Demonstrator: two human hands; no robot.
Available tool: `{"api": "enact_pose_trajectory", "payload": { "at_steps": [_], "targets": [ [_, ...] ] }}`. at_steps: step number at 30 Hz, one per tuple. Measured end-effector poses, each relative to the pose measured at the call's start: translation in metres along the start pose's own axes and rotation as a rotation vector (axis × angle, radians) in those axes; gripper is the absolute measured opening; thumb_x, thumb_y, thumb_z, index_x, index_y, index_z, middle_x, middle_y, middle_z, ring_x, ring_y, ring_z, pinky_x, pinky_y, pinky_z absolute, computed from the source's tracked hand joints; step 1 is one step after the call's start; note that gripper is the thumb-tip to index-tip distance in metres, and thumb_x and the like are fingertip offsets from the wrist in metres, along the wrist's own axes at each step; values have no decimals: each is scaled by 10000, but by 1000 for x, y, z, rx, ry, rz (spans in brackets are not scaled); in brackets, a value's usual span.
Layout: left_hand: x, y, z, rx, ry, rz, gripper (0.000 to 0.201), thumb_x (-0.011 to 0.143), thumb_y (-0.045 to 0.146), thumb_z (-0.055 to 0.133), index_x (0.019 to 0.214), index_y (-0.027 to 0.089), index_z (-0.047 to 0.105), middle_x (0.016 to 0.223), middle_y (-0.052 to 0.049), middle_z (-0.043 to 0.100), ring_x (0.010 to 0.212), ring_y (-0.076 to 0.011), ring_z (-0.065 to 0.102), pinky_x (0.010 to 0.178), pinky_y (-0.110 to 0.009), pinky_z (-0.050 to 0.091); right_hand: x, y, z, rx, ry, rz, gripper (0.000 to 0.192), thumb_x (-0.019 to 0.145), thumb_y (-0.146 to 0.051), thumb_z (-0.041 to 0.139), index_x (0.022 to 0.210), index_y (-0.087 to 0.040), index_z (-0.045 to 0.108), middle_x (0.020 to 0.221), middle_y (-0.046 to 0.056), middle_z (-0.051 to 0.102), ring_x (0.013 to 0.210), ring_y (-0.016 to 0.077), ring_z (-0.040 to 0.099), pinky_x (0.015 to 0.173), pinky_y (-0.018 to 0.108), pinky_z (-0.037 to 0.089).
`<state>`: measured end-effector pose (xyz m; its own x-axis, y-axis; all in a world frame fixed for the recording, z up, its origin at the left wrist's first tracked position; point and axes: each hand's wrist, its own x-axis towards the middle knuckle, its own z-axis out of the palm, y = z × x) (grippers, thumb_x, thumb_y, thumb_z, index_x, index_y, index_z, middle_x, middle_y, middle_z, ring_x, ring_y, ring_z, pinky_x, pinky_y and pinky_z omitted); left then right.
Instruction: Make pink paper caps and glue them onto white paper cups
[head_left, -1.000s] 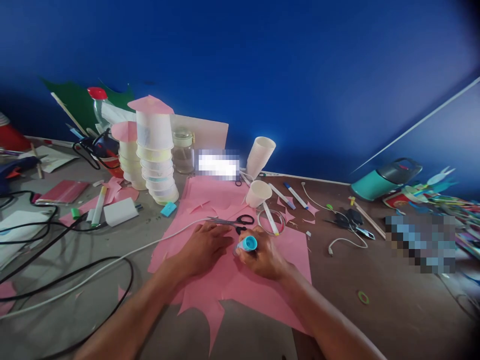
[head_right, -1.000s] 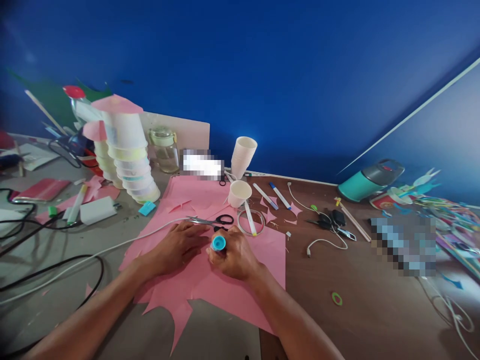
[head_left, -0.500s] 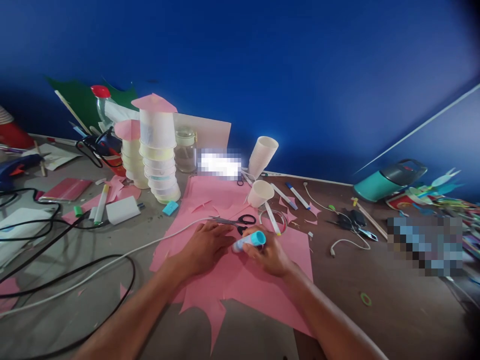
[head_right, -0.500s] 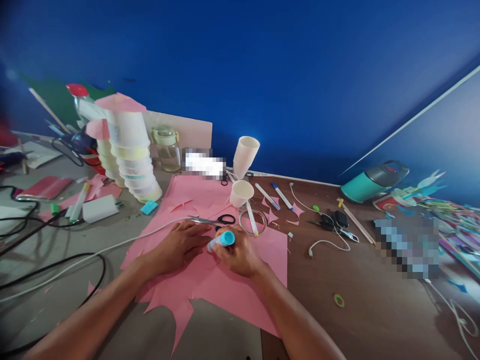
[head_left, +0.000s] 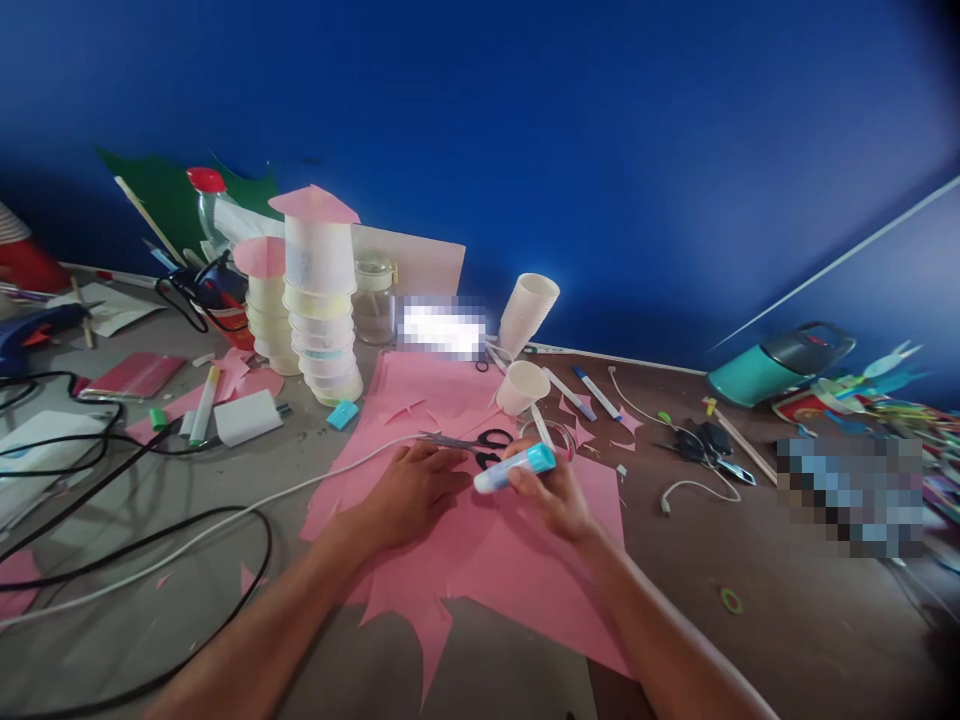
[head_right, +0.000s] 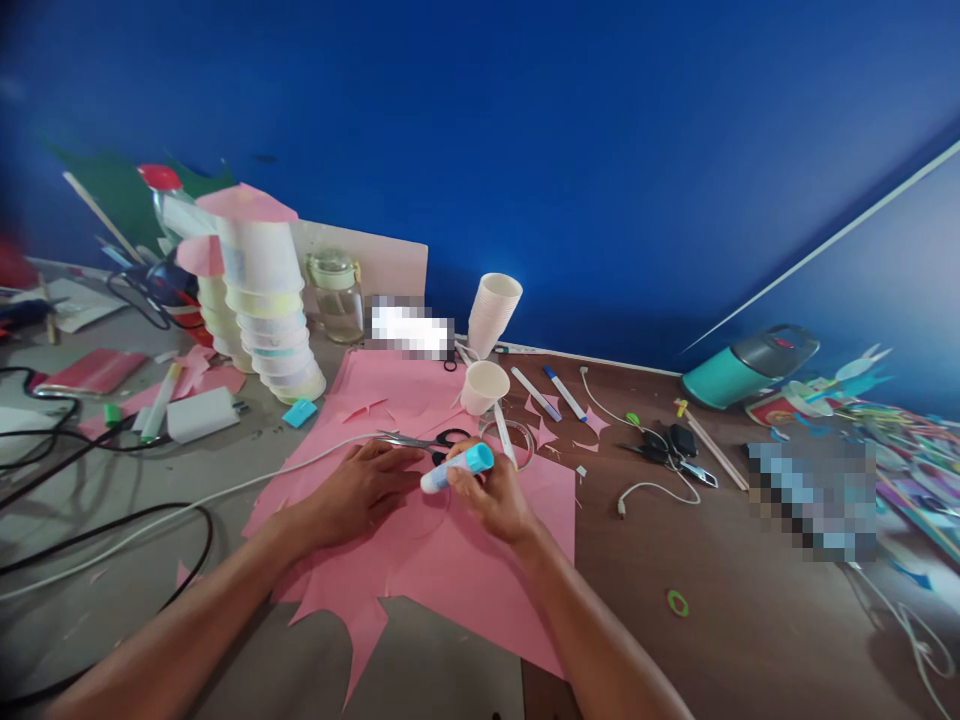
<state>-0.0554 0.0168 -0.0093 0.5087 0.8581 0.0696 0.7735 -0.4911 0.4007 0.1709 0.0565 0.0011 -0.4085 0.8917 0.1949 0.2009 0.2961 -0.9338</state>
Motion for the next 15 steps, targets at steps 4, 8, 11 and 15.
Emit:
{"api": "enact_pose_trajectory", "payload": {
  "at_steps": [4,8,11,15],
  "targets": [
    [0,0,0,2,-5,-9,337,950,197,513,1205,322,694,1467,-4,557,1260,-325,525,1006,-550,440,1,-8,13,-149,-162,-17,72,803,-244,581,738,-212,582,688,3,657,623,152,570,598,275,458],
    [0,0,-2,8,-24,5,348,941,176,515,1219,285,693,1488,-18,538,1263,-323,521,1022,-543,433,1,-15,7,-65,-346,59,145,809,-247,574,669,-214,555,623,-5,657,587,147,567,584,268,460],
    [0,1,-3,0,-21,9,344,938,182,523,1225,276,689,1489,-19,537,1266,-318,517,1028,-538,428,0,-8,-1,113,-242,84,225,856,-393,585,731,-206,581,538,-29,563,473,126,470,468,258,392],
    [0,1,-2,0,-14,-2,359,933,180,525,1218,323,689,1474,9,549,1239,-320,525,987,-537,452,1,2,-1,51,39,20,223,875,-426,581,853,-206,613,579,-27,556,484,135,473,468,269,403]
  ]
}}
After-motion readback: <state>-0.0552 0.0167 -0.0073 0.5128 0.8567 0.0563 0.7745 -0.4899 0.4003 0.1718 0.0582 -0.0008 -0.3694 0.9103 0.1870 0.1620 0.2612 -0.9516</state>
